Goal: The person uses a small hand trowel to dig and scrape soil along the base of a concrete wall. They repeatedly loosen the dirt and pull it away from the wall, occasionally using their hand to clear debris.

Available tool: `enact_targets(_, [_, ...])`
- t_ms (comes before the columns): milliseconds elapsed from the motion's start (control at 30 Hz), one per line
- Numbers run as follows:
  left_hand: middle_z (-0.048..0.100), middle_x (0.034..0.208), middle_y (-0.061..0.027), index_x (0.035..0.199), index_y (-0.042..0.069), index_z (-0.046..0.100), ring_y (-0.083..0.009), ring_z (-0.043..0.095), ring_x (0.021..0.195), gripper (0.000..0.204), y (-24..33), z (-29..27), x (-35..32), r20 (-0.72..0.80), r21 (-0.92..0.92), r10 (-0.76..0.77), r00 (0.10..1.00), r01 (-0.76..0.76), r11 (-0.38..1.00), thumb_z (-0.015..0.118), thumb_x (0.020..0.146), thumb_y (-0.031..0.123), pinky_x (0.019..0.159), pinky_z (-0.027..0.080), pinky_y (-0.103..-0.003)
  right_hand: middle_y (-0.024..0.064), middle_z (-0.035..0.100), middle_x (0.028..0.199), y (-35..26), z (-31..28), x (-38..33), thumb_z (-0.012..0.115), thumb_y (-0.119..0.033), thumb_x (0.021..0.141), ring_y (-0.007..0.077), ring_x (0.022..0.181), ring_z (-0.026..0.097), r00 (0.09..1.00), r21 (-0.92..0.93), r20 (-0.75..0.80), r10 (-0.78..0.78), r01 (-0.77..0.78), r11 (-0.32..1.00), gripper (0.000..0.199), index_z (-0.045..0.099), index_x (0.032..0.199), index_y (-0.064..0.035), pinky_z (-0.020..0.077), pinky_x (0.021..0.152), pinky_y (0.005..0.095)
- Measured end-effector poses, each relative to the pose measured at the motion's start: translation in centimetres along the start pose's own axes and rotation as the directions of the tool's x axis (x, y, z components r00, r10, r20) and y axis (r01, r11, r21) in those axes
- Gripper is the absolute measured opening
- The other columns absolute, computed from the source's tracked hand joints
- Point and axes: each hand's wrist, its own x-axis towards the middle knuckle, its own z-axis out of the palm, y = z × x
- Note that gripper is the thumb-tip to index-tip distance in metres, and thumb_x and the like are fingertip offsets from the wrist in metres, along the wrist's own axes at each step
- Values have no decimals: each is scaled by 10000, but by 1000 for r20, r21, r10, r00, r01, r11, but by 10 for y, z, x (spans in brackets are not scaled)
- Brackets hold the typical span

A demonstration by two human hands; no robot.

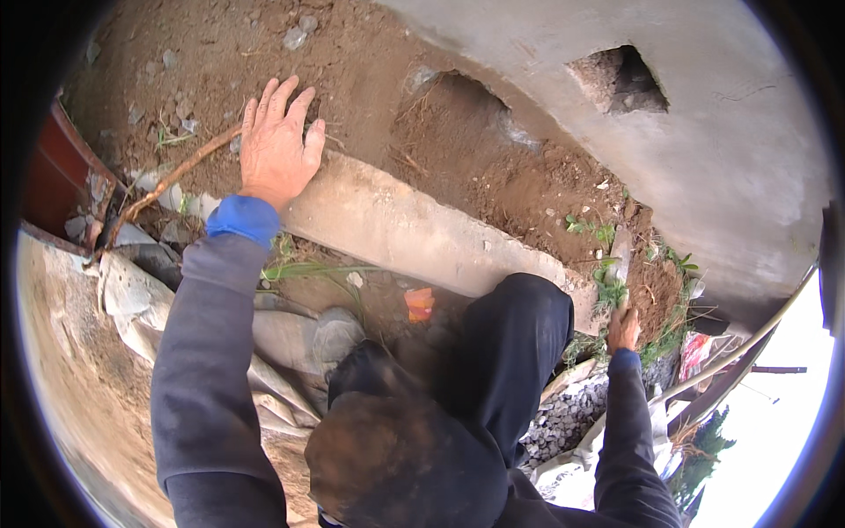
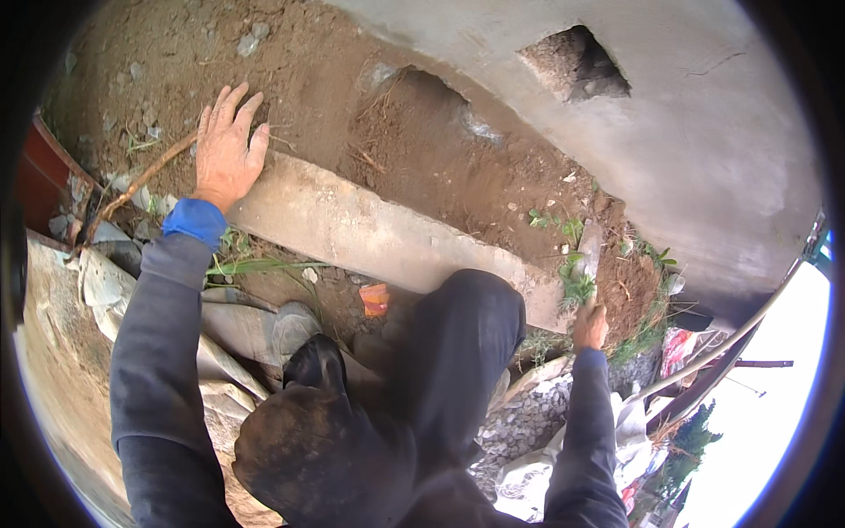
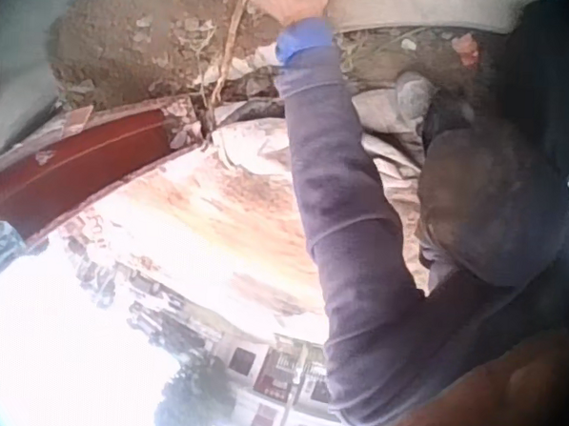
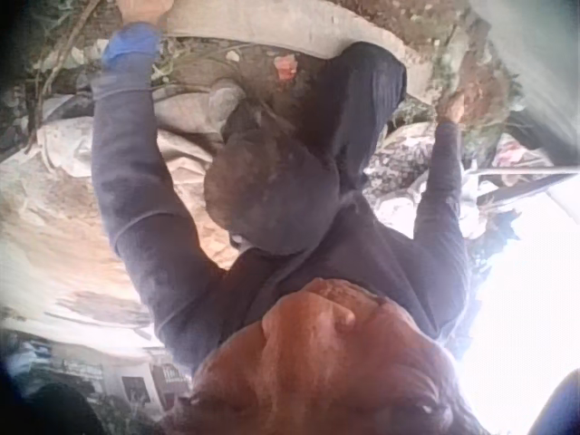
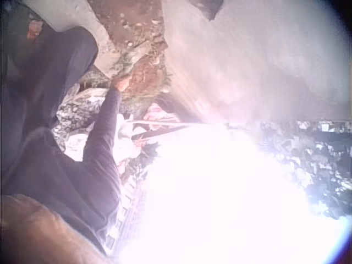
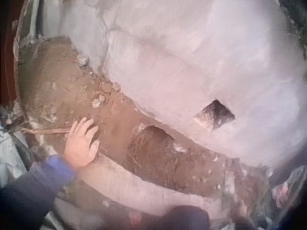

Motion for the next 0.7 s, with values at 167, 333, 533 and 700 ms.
enact_targets(167, [454,1645,-157,1528,74,568,-369,319,1587,574,7,-7,-17,75,20,4,997,-6,1000,586,1033,363,1321,221,-523,153,693,800,-87,-110,-46,631,-258,1029,269,598,660,978,186,160,-133,102,977,402,596,1314,23,521,535,405])
enact_targets(333, [453,1646,-167,1535,74,564,-381,286,1600,564,8,-12,-15,146,-7,-40,989,41,999,546,1046,356,1320,218,-532,105,680,908,-216,-164,-35,644,-51,978,113,541,578,686,628,571,-451,-11,778,634,427,1558,84,457,448,280])
enact_targets(533, [468,1631,-180,1520,57,576,-404,308,1586,571,5,-10,-19,112,-62,-20,993,27,998,544,1041,367,1307,239,-553,305,714,1061,-367,-57,25,600,-154,937,490,994,706,656,166,329,-679,668,725,616,508,1547,-135,549,866,591])
enact_targets(700, [486,1603,-207,1489,25,591,-424,326,1573,566,7,-15,-17,92,-98,-21,996,30,995,540,1030,352,1297,250,-563,326,694,1198,-465,55,75,640,-156,923,473,1104,715,690,-94,391,-609,689,719,579,526,1468,2,587,933,547])
